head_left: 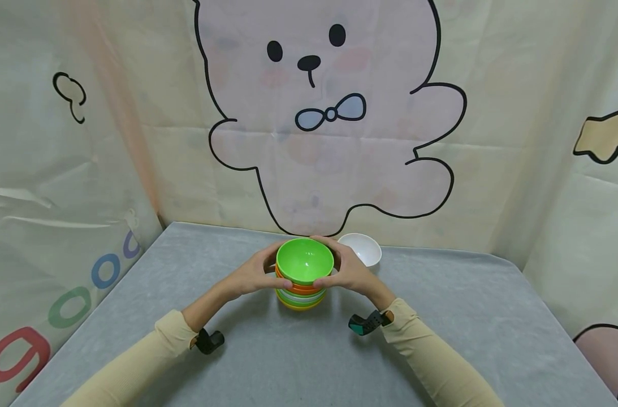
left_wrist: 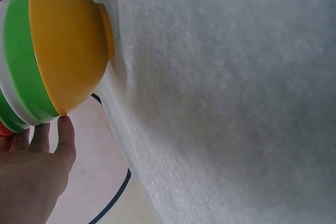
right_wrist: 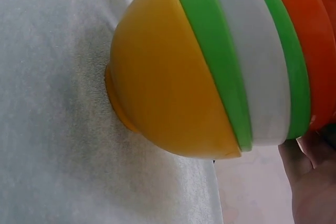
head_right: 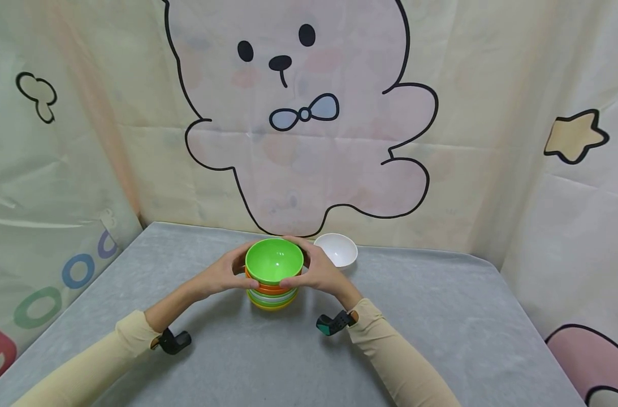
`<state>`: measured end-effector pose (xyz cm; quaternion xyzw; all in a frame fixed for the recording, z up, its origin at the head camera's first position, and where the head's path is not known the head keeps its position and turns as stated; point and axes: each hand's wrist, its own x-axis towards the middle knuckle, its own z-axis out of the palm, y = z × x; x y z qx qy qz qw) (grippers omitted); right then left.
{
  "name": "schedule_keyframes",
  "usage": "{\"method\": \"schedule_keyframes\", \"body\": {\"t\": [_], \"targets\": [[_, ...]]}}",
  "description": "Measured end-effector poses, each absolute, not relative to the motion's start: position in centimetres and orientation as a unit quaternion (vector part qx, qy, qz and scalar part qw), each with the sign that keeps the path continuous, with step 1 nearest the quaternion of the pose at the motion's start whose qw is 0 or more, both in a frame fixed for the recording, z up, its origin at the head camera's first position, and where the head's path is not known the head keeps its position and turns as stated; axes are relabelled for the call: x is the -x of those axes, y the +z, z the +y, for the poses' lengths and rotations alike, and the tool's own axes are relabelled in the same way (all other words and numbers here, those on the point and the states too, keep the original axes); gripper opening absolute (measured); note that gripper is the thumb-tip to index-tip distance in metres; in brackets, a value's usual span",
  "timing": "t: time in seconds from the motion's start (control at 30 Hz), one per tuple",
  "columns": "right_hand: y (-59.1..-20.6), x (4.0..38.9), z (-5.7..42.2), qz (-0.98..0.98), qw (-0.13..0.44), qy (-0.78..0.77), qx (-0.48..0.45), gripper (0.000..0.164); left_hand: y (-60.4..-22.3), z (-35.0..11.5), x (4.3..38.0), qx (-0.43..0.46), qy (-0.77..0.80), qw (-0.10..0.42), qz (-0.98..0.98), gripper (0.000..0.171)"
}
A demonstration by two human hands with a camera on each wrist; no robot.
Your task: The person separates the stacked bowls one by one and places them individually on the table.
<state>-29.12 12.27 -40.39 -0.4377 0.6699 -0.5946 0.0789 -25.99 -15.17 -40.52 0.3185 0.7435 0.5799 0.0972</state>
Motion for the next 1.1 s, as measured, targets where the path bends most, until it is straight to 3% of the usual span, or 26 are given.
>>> {"method": "schedule_keyframes", "body": {"t": [0.33, 1.1], "targets": [[-39.7, 29.2, 12.7, 0.65, 0.082, -0.613, 0.442, 0.085, -40.4, -15.1, 25.9, -0.316, 0.581, 0.098, 0.743, 0.086], [-37.2, 29.0, 16.0, 0.653, 0.044, -0.628, 0.421, 0.092, -40.5, -15.0, 25.9, -0.307, 0.568, 0.097, 0.757, 0.086]]}}
